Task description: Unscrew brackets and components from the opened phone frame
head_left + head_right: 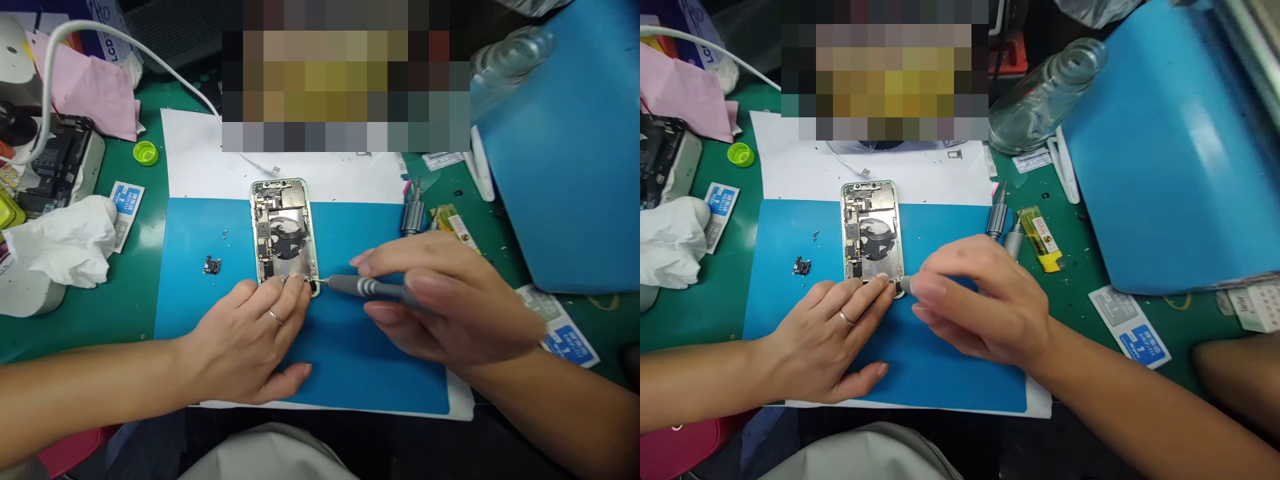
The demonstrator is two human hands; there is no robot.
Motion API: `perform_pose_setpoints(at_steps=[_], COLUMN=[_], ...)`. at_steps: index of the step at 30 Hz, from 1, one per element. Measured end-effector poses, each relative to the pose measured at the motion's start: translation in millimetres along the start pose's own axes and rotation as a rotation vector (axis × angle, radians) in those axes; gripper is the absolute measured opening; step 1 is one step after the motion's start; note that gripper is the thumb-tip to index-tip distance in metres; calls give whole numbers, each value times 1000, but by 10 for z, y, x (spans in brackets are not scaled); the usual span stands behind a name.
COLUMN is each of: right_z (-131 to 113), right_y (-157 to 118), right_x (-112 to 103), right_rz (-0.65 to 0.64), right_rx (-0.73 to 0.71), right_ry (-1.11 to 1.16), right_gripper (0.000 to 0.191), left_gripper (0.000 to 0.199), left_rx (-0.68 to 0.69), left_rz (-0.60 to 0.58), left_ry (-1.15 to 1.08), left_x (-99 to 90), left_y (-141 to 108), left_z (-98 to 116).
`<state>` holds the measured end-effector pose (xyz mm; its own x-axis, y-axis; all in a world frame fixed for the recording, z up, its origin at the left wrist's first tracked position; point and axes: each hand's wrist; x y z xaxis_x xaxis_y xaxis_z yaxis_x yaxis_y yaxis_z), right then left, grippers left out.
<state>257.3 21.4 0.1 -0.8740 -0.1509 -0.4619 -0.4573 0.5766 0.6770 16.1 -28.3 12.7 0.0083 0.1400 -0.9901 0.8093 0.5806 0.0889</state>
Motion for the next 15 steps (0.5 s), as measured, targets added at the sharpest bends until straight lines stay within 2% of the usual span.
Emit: perform_pose_setpoints(at_steps=[4,9,15], right_z=[83,102,98], right_y=[-13,13,32], right_x=[98,252,362], right_rz=[76,109,137], right_rx=[-177,-190,-249], right_ry=[-23,-85,-184], right_gripper=[58,65,60], left_gripper=[72,75,72], left_rx=[15,-8,-80], left_rz=[-13,-28,-6], left_ry=[4,10,-30], left_x=[25,39,44], left_y=[-8,-43,-80], left_z=[-13,-16,-40])
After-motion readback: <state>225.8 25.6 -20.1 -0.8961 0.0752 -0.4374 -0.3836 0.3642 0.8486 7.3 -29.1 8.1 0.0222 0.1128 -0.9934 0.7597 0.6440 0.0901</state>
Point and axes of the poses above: each hand's wrist, its own y-axis towards the middle knuckle, its own x-axis out of the palm, z = x × y, and after that the axes turned 13 degrees about y, right-handed
